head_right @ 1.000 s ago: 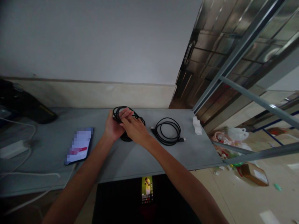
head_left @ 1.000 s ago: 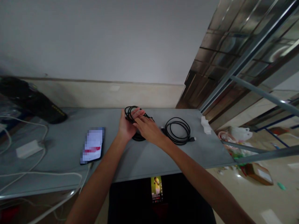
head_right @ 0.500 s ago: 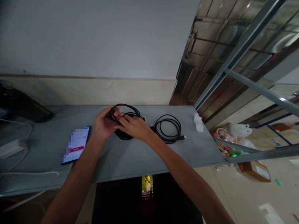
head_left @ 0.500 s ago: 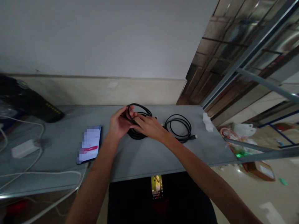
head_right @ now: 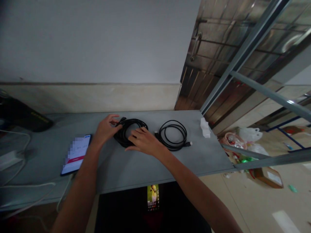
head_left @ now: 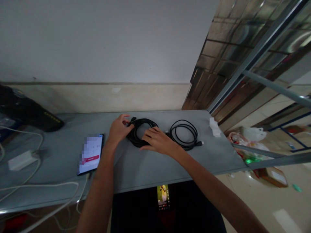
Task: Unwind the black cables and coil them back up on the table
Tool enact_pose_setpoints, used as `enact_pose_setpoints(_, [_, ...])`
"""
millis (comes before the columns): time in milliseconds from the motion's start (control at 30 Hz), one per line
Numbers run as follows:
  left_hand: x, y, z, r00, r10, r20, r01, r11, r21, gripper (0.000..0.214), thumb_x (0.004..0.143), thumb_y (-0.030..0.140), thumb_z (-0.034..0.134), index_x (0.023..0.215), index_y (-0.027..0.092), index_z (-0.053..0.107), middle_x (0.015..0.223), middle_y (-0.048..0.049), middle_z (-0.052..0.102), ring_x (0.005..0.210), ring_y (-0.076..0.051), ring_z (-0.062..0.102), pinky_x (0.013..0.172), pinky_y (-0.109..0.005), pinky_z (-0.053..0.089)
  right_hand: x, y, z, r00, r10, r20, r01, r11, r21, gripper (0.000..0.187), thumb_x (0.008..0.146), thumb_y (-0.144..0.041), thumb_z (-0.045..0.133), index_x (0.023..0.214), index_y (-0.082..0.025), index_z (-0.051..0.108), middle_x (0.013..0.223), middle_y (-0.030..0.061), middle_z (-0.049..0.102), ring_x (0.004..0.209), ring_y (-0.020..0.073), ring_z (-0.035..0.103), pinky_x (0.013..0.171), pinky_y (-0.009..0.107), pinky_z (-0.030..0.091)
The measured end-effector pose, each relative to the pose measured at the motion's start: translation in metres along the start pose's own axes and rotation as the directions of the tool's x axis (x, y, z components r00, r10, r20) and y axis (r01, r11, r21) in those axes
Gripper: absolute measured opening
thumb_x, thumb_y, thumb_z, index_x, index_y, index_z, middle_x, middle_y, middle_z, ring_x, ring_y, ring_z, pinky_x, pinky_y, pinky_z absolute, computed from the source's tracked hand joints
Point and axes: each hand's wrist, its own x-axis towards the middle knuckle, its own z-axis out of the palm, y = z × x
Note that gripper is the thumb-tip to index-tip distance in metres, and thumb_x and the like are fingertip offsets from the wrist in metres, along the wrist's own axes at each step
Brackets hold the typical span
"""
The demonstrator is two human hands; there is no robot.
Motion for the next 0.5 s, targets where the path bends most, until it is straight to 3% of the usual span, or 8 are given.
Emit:
enact_pose_setpoints(67, [0.001,-0.003,-0.001,0.999,0.042,0.014,-0.043,0.993,0.109,0.046,0.060,0.002,0.091,0.099,0.023,0.083,0.084,-0.0018,0.072,0.090,-0.027,0.066,0.090,-0.032,0.052,-0.017,-0.014,-0.012,0.997,0.062,-0.049,-0.059,0.996,0.066,0.051,0.109,-0.064,0.063,0.129,-0.017,0.072,0.127,0.0146,0.075,0.120,0.0300,0.071,0.108,0.046,0.057])
enact_pose_setpoints(167, [0.001,-0.007,0.000,0.998,0.034,0.046,-0.037,0.996,0.078,0.040,0.063,0.003,0.087,0.098,0.022,0.082,0.099,-0.0056,0.072,0.100,-0.028,0.066,0.100,-0.034,0.054,-0.055,-0.052,-0.028,0.962,0.164,-0.217,-0.121,0.973,0.198,0.033,0.114,-0.045,0.065,0.138,-0.022,0.067,0.136,0.0147,0.075,0.124,0.0295,0.073,0.109,0.047,0.061])
enact_pose_setpoints(267, [0.000,-0.012,0.002,0.998,0.009,0.063,-0.011,0.999,0.031,0.040,0.066,0.008,0.091,0.103,0.021,0.083,0.107,-0.0078,0.073,0.103,-0.028,0.068,0.106,-0.036,0.055,-0.107,-0.106,-0.021,0.907,0.242,-0.344,-0.089,0.910,0.404,0.019,0.111,-0.024,0.065,0.129,-0.029,0.066,0.106,0.0069,0.080,0.093,0.0251,0.078,0.086,0.042,0.067])
enact_pose_setpoints(333, [0.000,-0.017,0.002,0.996,0.017,0.084,-0.024,0.997,0.079,0.043,0.068,0.018,0.096,0.109,0.021,0.083,0.112,-0.0095,0.075,0.104,-0.029,0.070,0.111,-0.042,0.055,-0.143,-0.142,0.000,0.872,0.327,-0.363,-0.102,0.848,0.520,0.017,0.107,-0.020,0.061,0.121,-0.029,0.066,0.092,0.0051,0.079,0.075,0.0242,0.075,0.069,0.039,0.065])
enact_pose_setpoints(400, [0.002,-0.022,0.001,0.991,0.039,0.124,-0.065,0.976,0.206,0.047,0.073,0.029,0.095,0.117,0.022,0.081,0.118,-0.0109,0.077,0.108,-0.031,0.073,0.114,-0.049,0.056,-0.173,-0.169,0.031,0.867,0.448,-0.220,-0.257,0.779,0.572,0.010,0.107,-0.025,0.059,0.107,-0.030,0.067,0.086,0.0044,0.078,0.071,0.0234,0.075,0.064,0.035,0.062])
enact_pose_setpoints(433, [0.003,-0.025,0.001,0.987,0.058,0.152,-0.098,0.956,0.276,0.047,0.076,0.032,0.092,0.120,0.022,0.081,0.122,-0.0115,0.078,0.111,-0.032,0.074,0.115,-0.051,0.056,-0.186,-0.178,0.048,0.843,0.537,-0.002,-0.440,0.693,0.571,0.014,0.108,-0.021,0.057,0.105,-0.029,0.068,0.091,0.0035,0.080,0.078,0.0213,0.078,0.073,0.031,0.063])
enact_pose_setpoints(500, [0.005,-0.030,-0.001,0.970,0.109,0.218,-0.187,0.907,0.377,0.042,0.083,0.035,0.084,0.122,0.023,0.081,0.128,-0.0122,0.079,0.118,-0.034,0.074,0.117,-0.053,0.055,-0.207,-0.185,0.083,0.719,0.631,0.290,-0.669,0.516,0.536,0.019,0.108,-0.018,0.053,0.111,-0.025,0.071,0.101,0.0060,0.083,0.087,0.0203,0.081,0.081,0.028,0.063])
